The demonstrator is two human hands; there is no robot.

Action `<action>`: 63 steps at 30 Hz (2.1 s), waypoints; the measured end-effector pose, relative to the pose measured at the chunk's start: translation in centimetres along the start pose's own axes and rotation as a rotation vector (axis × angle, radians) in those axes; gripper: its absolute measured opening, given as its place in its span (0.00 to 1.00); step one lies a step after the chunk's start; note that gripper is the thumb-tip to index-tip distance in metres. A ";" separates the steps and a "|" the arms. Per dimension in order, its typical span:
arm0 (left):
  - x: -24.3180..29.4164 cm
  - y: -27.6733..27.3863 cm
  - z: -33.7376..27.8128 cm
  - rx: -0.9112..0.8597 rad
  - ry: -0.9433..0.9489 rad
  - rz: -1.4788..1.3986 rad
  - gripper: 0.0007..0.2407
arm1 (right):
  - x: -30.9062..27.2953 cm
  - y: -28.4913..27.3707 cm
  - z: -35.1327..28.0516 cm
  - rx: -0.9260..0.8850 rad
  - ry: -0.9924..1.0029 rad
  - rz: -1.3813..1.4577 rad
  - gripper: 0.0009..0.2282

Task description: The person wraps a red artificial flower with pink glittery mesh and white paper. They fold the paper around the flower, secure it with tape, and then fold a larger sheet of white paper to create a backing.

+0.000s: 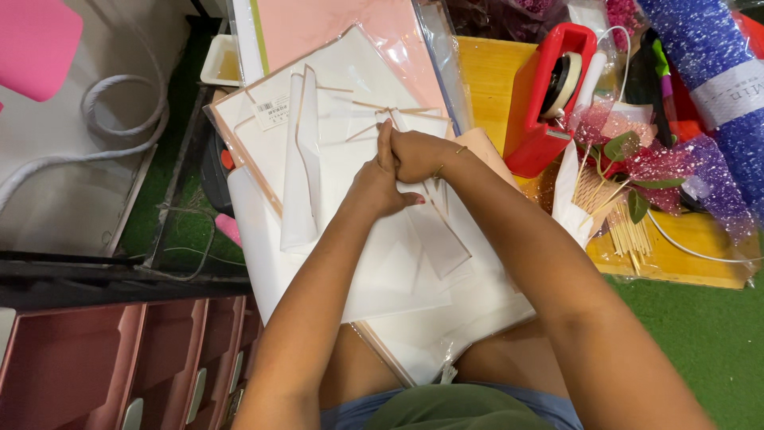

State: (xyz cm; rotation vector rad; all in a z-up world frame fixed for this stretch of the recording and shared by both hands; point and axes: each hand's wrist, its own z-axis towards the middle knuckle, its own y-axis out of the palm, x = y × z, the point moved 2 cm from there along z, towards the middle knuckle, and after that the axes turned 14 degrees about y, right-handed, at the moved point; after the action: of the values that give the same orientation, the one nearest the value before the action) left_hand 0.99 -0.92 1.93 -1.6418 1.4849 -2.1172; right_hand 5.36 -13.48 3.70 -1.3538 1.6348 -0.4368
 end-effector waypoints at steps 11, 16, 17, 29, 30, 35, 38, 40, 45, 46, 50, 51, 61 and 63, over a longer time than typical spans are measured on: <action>-0.7 0.5 0.5 0.006 0.005 0.007 0.58 | -2.4 -1.6 -2.3 0.066 0.087 -0.070 0.22; -0.7 0.5 0.3 -0.004 0.008 0.000 0.58 | -0.9 -0.1 0.2 0.121 0.132 -0.100 0.21; -0.8 0.5 0.3 -0.010 0.004 0.007 0.58 | -1.3 -0.3 0.0 0.157 0.173 -0.129 0.20; -0.3 0.1 0.3 0.012 0.043 0.019 0.56 | 2.4 0.9 -5.2 0.486 0.123 0.094 0.20; -0.6 0.4 0.5 0.012 0.046 0.030 0.56 | 2.8 1.5 -6.1 0.584 0.064 0.145 0.12; 0.4 -0.1 -0.1 0.006 0.043 0.045 0.53 | 6.0 4.2 -10.2 0.808 0.137 0.448 0.12; 0.7 -0.2 -0.1 0.004 0.043 0.049 0.51 | 10.5 2.4 -12.5 1.201 0.223 0.642 0.13; 0.3 0.0 -0.2 -0.001 0.045 0.051 0.50 | 14.1 1.1 -13.4 1.369 0.260 0.608 0.10; -0.4 0.2 0.3 -0.028 0.013 0.131 0.48 | 22.3 -1.6 -12.2 1.026 0.581 0.217 0.16; -1.0 0.7 0.6 -0.024 0.013 0.128 0.48 | 23.2 -1.8 -12.0 1.027 0.579 0.212 0.16; -1.9 1.1 0.6 -0.015 0.011 0.089 0.47 | 25.2 -2.7 -10.8 0.869 0.581 0.063 0.21; -1.6 0.9 0.5 -0.018 0.017 0.078 0.47 | 25.5 -3.0 -10.7 0.800 0.627 0.084 0.24; -0.3 -0.1 -0.4 -0.010 0.030 0.064 0.46 | 18.6 -1.9 -13.1 0.999 0.583 0.965 0.12; -0.1 -0.2 -0.6 -0.017 0.052 0.064 0.46 | 16.8 -0.5 -15.4 1.015 0.519 0.934 0.10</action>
State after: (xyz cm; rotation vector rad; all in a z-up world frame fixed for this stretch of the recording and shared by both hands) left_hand 0.61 -0.39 2.02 -1.5340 1.5522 -2.1354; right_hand -6.24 -33.09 4.59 0.3208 1.8147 -0.8913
